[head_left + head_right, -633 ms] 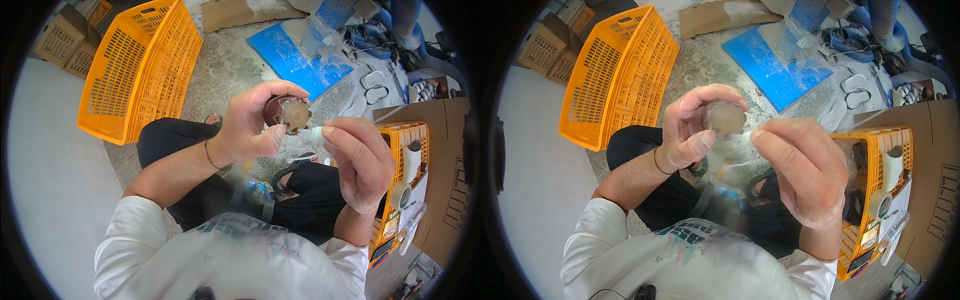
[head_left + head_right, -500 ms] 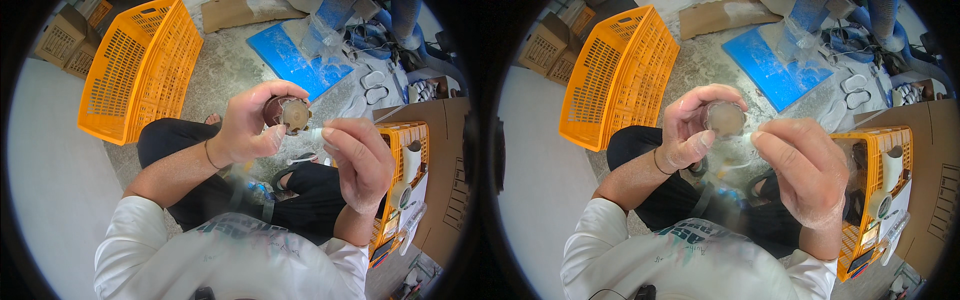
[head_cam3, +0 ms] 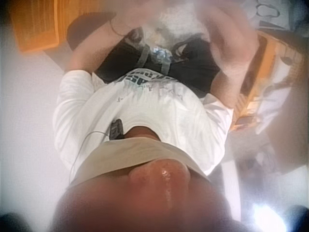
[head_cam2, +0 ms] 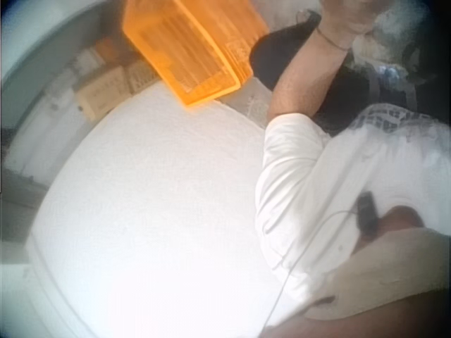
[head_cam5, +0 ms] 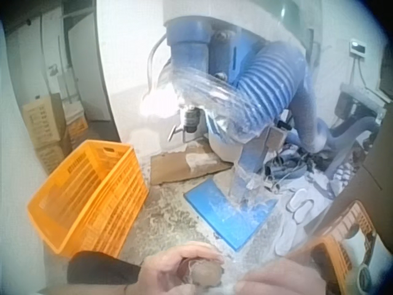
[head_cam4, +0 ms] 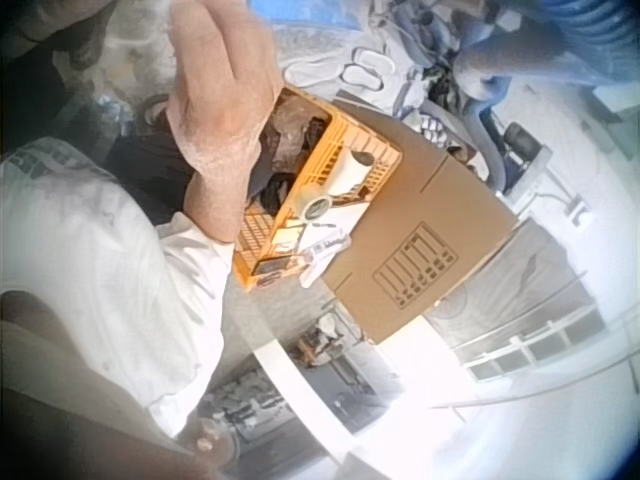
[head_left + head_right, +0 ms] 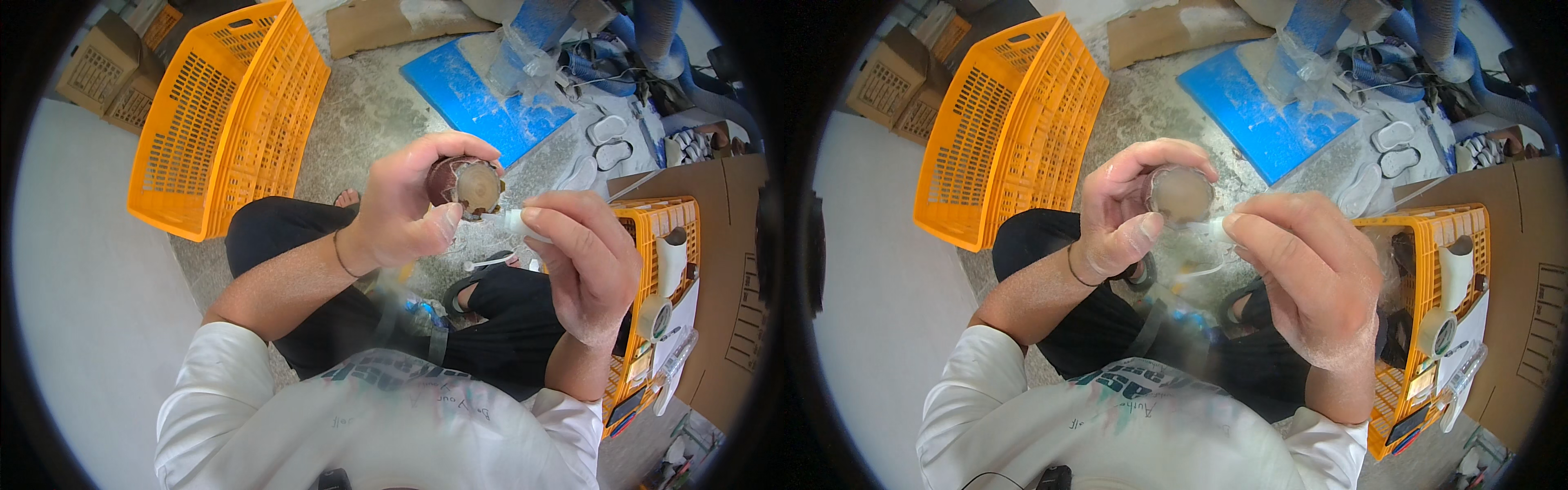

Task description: The person sits on the floor and applies glue from a white bottle to a small brown object held in the left hand. The person rotates the object to cover multiple edges and surfaces with glue.

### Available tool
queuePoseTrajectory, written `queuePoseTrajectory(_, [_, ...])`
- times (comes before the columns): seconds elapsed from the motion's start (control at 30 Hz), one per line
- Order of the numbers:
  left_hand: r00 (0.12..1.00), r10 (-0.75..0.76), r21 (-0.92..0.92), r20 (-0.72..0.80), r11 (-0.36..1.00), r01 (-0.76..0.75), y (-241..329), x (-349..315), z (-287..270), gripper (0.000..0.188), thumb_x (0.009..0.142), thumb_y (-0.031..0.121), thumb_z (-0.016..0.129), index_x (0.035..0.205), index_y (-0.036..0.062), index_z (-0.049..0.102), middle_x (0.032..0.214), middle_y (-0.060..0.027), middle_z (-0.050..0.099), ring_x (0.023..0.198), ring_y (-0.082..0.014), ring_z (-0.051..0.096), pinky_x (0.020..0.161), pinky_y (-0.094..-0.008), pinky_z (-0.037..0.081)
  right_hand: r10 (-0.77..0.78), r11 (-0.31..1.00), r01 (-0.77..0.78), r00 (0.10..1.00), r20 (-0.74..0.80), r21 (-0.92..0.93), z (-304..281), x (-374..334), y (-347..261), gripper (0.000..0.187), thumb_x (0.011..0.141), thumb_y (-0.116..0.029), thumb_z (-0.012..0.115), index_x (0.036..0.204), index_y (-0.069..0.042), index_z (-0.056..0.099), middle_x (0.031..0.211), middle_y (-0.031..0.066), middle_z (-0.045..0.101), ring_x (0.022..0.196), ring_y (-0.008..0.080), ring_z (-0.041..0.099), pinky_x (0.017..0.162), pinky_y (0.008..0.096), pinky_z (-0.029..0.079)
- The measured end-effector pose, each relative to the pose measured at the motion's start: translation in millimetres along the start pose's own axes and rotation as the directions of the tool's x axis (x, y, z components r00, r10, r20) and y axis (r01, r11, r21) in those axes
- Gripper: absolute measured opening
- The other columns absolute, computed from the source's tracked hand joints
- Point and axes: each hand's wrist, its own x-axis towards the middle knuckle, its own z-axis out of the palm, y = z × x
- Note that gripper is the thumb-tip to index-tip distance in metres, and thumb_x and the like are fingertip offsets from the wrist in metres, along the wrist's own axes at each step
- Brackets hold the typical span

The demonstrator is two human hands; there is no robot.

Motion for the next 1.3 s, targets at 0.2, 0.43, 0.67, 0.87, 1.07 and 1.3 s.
queuePoseTrajectory(0.2, [0.995, 0.080, -0.134, -0.066, 0.987, -0.088, -1, 8, 2, 0.067, 0.089, 0.037, 0.072, 0.133, -0.0081, 0.050, 0.121, -0.0175, 0.063, 0.111, -0.0201, 0.063, 0.096, -0.0340, 0.052, 0.523, 0.592, -0.416, 0.850, 0.064, 0.690, 7, -11, 2, 0.035, 0.079, 0.002, 0.079, 0.111, 0.001, 0.065, 0.095, 0.0116, 0.068, 0.078, 0.0191, 0.065, 0.065, 0.0263, 0.050])
queuePoseTrajectory(0.43, [0.969, 0.147, -0.224, -0.198, 0.956, -0.191, 9, 30, 8, 0.063, 0.085, 0.030, 0.068, 0.135, -0.0036, 0.050, 0.119, -0.0184, 0.064, 0.111, -0.0255, 0.065, 0.102, -0.0404, 0.052, 0.660, 0.114, -0.305, 0.734, 0.157, 0.946, 54, 4, -5, 0.028, 0.083, -0.002, 0.080, 0.089, -0.008, 0.053, 0.105, 0.0096, 0.063, 0.097, 0.0200, 0.063, 0.086, 0.0355, 0.053])
queuePoseTrajectory(0.67, [0.928, 0.250, -0.145, -0.276, 0.943, -0.298, 22, 46, 23, 0.064, 0.086, 0.030, 0.065, 0.138, -0.0037, 0.047, 0.125, -0.0184, 0.061, 0.115, -0.0275, 0.065, 0.106, -0.0427, 0.051, 0.696, 0.033, -0.039, 0.718, 0.006, 0.999, 71, 32, -18, 0.028, 0.087, -0.001, 0.077, 0.085, -0.010, 0.051, 0.121, 0.0155, 0.066, 0.113, 0.0191, 0.059, 0.103, 0.0396, 0.044])
queuePoseTrajectory(0.87, [0.898, 0.289, -0.100, -0.331, 0.936, -0.338, 30, 47, 28, 0.064, 0.088, 0.029, 0.063, 0.139, -0.0038, 0.046, 0.125, -0.0183, 0.061, 0.116, -0.0272, 0.065, 0.105, -0.0414, 0.051, 0.716, 0.090, 0.006, 0.695, -0.069, 0.996, 78, 45, -19, 0.020, 0.094, -0.006, 0.072, 0.089, -0.009, 0.054, 0.107, 0.0083, 0.067, 0.100, 0.0201, 0.064, 0.092, 0.0377, 0.053])
queuePoseTrajectory(1.07, [0.886, 0.277, -0.079, -0.372, 0.941, -0.328, 36, 47, 31, 0.061, 0.089, 0.026, 0.059, 0.140, -0.0040, 0.045, 0.125, -0.0181, 0.061, 0.116, -0.0271, 0.065, 0.102, -0.0400, 0.053, 0.702, 0.064, 0.012, 0.710, -0.053, 0.998, 81, 51, -19, 0.020, 0.094, -0.008, 0.074, 0.091, -0.009, 0.054, 0.103, 0.0057, 0.066, 0.096, 0.0179, 0.064, 0.091, 0.0340, 0.052])
queuePoseTrajectory(1.3, [0.872, 0.277, -0.065, -0.404, 0.942, -0.329, 37, 47, 31, 0.061, 0.089, 0.025, 0.059, 0.140, -0.0043, 0.045, 0.125, -0.0179, 0.061, 0.116, -0.0276, 0.065, 0.102, -0.0408, 0.053, 0.710, 0.020, 0.011, 0.704, -0.023, 1.000, 80, 54, -19, 0.025, 0.089, -0.008, 0.079, 0.088, -0.010, 0.054, 0.110, 0.0103, 0.067, 0.101, 0.0161, 0.061, 0.096, 0.0356, 0.047])
